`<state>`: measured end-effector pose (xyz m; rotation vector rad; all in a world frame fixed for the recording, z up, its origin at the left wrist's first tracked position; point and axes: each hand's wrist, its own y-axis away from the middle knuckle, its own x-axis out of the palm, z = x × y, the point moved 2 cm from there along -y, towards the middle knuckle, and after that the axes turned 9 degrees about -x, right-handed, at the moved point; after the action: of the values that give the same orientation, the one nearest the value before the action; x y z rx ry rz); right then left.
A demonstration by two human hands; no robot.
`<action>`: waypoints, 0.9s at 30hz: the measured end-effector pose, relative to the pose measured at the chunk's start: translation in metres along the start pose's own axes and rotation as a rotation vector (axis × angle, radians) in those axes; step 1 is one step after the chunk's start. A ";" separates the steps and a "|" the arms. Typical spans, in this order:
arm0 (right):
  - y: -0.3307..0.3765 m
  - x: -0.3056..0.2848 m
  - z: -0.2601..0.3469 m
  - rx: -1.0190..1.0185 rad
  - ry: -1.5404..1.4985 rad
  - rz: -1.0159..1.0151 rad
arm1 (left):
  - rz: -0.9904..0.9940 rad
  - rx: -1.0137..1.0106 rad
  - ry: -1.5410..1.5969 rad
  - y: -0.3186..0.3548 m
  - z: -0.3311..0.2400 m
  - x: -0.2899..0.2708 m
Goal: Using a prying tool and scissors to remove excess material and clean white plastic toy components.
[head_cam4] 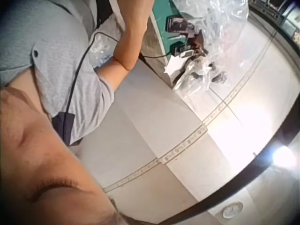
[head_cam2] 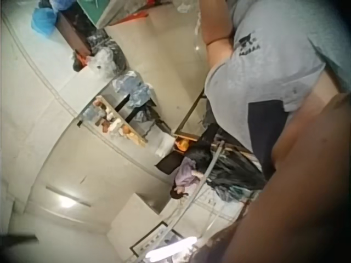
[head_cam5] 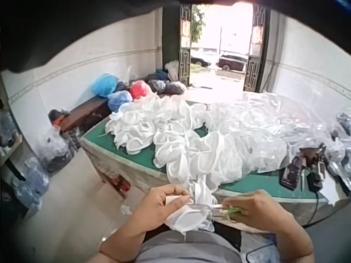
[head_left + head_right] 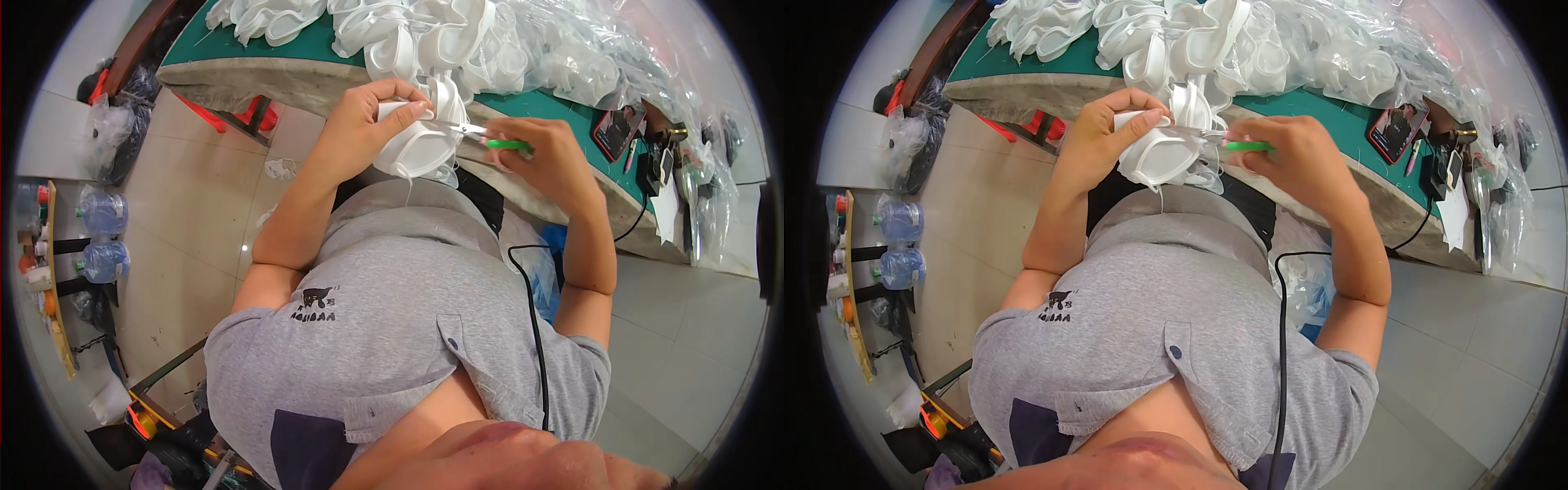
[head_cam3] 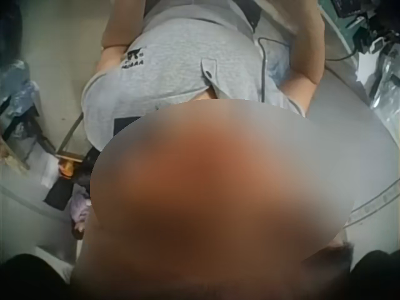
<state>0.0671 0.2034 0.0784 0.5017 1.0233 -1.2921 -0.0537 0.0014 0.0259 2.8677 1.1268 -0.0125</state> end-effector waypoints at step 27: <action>-0.015 0.011 -0.036 0.300 -0.798 -0.963 | -0.077 0.403 0.915 0.000 -0.006 -0.084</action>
<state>0.0407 0.2228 0.0546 -0.3694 0.3481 -2.2563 -0.1152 -0.0551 0.0341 3.2242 1.4614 1.3244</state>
